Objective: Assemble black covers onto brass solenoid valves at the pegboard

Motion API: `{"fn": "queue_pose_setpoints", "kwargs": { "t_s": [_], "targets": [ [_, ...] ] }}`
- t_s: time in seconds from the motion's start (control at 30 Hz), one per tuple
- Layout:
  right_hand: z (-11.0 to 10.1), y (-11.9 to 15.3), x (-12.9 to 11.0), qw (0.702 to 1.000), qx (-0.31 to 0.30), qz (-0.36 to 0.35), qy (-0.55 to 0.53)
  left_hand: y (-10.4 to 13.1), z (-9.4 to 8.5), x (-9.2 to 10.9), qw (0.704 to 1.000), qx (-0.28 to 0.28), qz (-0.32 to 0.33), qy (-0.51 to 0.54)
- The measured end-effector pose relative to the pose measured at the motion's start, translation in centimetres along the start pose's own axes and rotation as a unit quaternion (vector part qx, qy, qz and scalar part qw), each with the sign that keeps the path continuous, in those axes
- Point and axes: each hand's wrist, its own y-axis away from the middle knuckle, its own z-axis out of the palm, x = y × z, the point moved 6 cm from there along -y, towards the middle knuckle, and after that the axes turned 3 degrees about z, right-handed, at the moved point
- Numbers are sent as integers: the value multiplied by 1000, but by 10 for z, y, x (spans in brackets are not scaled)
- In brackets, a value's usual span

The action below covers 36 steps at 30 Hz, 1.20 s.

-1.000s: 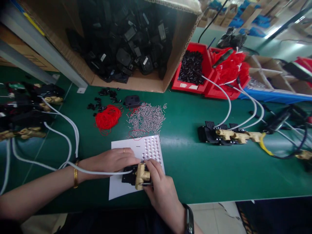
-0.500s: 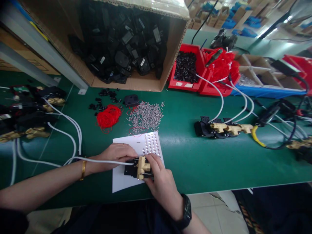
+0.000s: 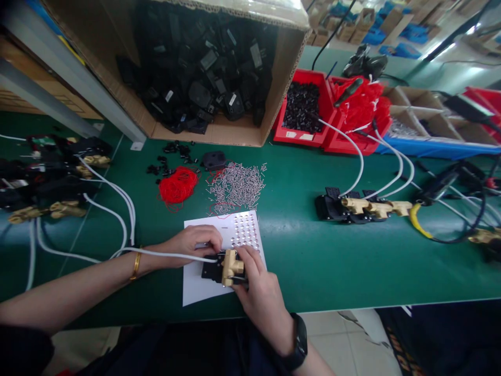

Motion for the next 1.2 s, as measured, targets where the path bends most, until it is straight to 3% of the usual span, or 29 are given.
{"fn": "queue_pose_setpoints", "kwargs": {
  "t_s": [0.3, 0.5, 0.7, 0.93, 1.2],
  "targets": [
    [1, 2, 0, 999, 16, 10, 26, 5, 1, 11, 992, -30, 60, -105],
    [2, 5, -2, 998, 39, 6, 39, 4, 2, 6, 997, -30, 20, -67],
    [3, 6, -5, 998, 49, 6, 41, 4, 7, 9, 994, -56, 28, -87],
    [2, 6, -7, 998, 58, -7, 36, 1, 6, -5, 998, -9, -66, 19],
    [3, 5, -5, 998, 56, -8, 39, 7, 3, 3, 999, 39, -3, -34]
  ]
}}
